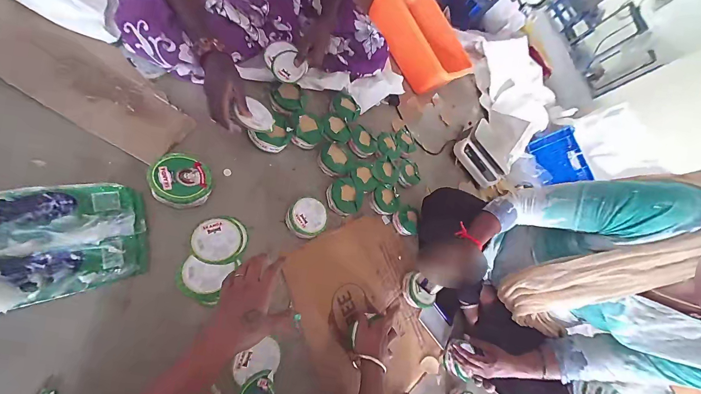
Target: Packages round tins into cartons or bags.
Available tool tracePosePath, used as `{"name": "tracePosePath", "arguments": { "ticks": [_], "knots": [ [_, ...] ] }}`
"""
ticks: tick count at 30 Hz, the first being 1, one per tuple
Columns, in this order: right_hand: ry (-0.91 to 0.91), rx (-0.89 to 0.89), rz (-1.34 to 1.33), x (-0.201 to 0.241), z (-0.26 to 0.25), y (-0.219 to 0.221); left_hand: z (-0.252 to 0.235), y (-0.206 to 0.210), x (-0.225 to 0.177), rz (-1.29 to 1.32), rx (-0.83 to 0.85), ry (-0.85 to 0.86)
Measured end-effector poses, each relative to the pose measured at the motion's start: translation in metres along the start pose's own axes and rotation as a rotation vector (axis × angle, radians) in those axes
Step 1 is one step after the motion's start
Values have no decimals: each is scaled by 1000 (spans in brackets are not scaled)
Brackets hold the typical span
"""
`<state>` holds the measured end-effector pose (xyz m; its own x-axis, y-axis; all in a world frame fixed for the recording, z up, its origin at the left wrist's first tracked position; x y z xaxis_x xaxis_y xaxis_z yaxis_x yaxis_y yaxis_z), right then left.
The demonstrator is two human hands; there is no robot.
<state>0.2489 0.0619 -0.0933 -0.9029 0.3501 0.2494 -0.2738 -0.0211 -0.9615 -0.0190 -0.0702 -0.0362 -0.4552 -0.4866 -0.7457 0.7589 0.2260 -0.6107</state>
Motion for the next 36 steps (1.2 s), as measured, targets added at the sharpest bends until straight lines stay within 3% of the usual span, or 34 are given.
{"name": "tracePosePath", "arguments": {
  "ticks": [3, 7, 11, 14, 17, 20, 21, 25, 29, 31, 33, 36],
  "knots": [
    [53, -22, -330, -11, -16, -5, -3, -3, 9, 20, -60, 6],
    [-43, -20, -149, -9, -16, -11, 7, -5, 13, 63, -59, 1],
    [-20, -284, -685, -1, -18, -59, -3, -18, 14, 87, -140, -4],
    [4, -268, -785, 11, -3, -55, -12, -33, 24, 135, -226, -58],
    [-281, -134, -607, 50, 29, -16, -18, -45, 40, 191, -371, -97],
    [-605, 49, -444, 119, 74, 17, -21, -50, 53, 276, -493, -119],
    [-634, 58, -385, 144, 74, 20, -22, -52, 53, 301, -514, -133],
    [-493, -146, -309, 237, -6, 15, -26, -53, 56, 326, -531, -149],
    [-361, -53, 34, 282, -64, 39, -36, -52, 58, 357, -474, -160],
    [-338, -58, 31, 284, -73, 47, -41, -53, 58, 379, -456, -179],
    [-256, -30, -242, 274, -75, 41, -43, -54, 60, 405, -467, -180],
    [98, 208, -1050, 244, -44, 17, -40, -57, 62, 452, -483, -190]
  ]
}}
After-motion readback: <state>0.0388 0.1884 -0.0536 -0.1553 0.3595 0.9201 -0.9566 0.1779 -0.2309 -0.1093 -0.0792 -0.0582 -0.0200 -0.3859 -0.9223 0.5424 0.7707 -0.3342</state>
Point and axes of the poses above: each hand's wrist, its own z-axis away from the middle knuckle, its own y-axis out of the palm, x = y × z, the point moved 4 cm from there along -z, towards the middle knuckle, and after that the axes turned 15 degrees about -x, right-handed, at the moved point
